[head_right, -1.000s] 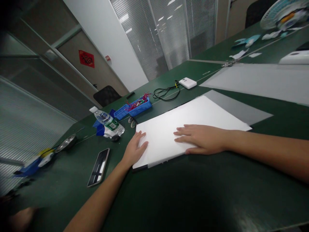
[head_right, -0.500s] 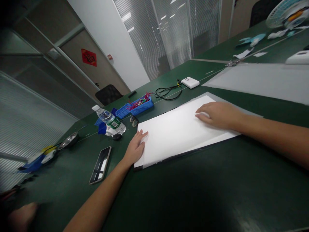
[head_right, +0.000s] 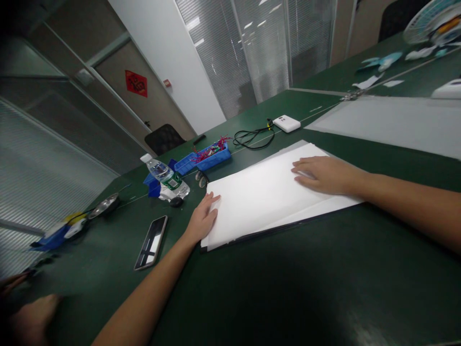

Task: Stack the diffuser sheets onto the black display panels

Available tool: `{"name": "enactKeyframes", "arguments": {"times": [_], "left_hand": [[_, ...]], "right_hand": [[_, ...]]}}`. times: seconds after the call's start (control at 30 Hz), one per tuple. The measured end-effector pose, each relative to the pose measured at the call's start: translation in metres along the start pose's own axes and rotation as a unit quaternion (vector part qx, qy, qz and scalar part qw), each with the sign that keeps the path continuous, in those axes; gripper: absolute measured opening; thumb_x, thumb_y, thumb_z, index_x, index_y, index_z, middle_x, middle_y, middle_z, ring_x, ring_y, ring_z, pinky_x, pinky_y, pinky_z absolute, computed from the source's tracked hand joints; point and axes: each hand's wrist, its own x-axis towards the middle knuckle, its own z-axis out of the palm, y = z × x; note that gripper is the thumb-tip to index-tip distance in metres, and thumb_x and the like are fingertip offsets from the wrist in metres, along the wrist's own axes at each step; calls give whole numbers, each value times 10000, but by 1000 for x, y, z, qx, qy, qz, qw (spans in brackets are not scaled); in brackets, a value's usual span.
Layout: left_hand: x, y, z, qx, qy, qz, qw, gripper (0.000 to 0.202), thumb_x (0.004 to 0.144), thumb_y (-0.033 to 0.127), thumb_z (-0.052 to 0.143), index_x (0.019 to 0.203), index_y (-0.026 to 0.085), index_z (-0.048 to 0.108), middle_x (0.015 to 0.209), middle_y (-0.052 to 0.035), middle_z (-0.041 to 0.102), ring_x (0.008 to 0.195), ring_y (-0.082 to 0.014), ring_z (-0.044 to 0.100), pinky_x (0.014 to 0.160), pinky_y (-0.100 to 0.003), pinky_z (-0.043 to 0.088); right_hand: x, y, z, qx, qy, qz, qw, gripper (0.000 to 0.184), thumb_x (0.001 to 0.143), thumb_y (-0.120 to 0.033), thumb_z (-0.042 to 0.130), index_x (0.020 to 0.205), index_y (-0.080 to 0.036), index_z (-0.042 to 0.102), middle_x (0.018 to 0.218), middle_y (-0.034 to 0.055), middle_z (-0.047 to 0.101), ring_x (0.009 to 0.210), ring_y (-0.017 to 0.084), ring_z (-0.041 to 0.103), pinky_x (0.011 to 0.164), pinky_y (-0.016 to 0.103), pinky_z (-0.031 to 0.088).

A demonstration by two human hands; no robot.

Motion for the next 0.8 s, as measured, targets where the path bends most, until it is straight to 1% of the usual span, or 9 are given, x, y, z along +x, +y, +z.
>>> {"name": "enactKeyframes", "arguments": {"times": [0.07,0.13,0.23,0.33,0.43,0.53,0.6,0.7,0.8], "left_hand": [[0,1,0,2,2,-1,1000,556,969,188,607,1522,161,666,1717,-178,471,1639,-368,375,1345,-619,291],[0,1,-1,4,3,-3,1000,545,976,198,623,1518,180,673,1719,-169,471,1639,-370,375,1344,-624,290],[1,0,0,16,-10,-2,1000,547,968,201,627,1511,159,684,1725,-180,449,1648,-389,340,1343,-631,283],[2,-1,0,27,-23,-2,999,558,966,218,610,1511,125,680,1732,-193,417,1654,-398,309,1343,-632,280],[2,0,1,23,-14,-6,1000,538,973,255,610,1483,111,703,1718,-197,430,1649,-396,318,1342,-626,289],[2,2,1,15,2,-14,1000,502,991,314,615,1428,105,744,1697,-199,463,1634,-386,356,1347,-605,293],[2,3,1,11,11,-21,1000,490,992,331,615,1402,107,762,1688,-194,479,1624,-375,384,1349,-592,296],[3,2,1,7,16,-24,1000,520,969,300,623,1436,102,736,1684,-195,487,1615,-364,410,1349,-586,305],[3,-1,1,1,8,-9,1000,588,924,223,628,1501,124,687,1692,-173,486,1622,-362,397,1346,-605,306]], "right_hand": [[0,-2,-2,-2,-2,4,1000,612,1057,-645,472,1426,-235,737,1531,100,657,1447,352,584,1227,604,462],[0,-7,-5,-21,11,24,999,649,1066,-650,427,1416,-199,737,1519,125,662,1413,354,608,1203,591,483],[-2,-11,-10,-86,32,91,992,719,1071,-655,352,1432,-148,712,1545,173,629,1372,393,620,1126,615,526],[-4,-12,-12,-132,18,162,978,766,1062,-682,307,1422,-128,696,1544,214,608,1308,437,631,1006,644,570],[-4,-10,-13,-137,5,194,971,795,1050,-709,306,1442,-118,667,1531,229,601,1271,425,637,1004,613,570],[-3,-11,-13,-126,-6,201,971,814,1048,-705,308,1520,-114,610,1531,222,596,1273,403,637,1042,584,559],[-2,-13,-13,-122,-11,193,973,803,1050,-691,309,1529,-118,605,1540,210,592,1296,397,627,1059,576,554],[-2,-16,-14,-117,0,197,973,794,1052,-680,322,1542,-122,601,1579,209,564,1310,404,620,1058,591,555],[-3,-17,-14,-104,13,193,976,787,1049,-669,349,1553,-117,597,1590,217,555,1317,416,617,1067,611,550]]}}
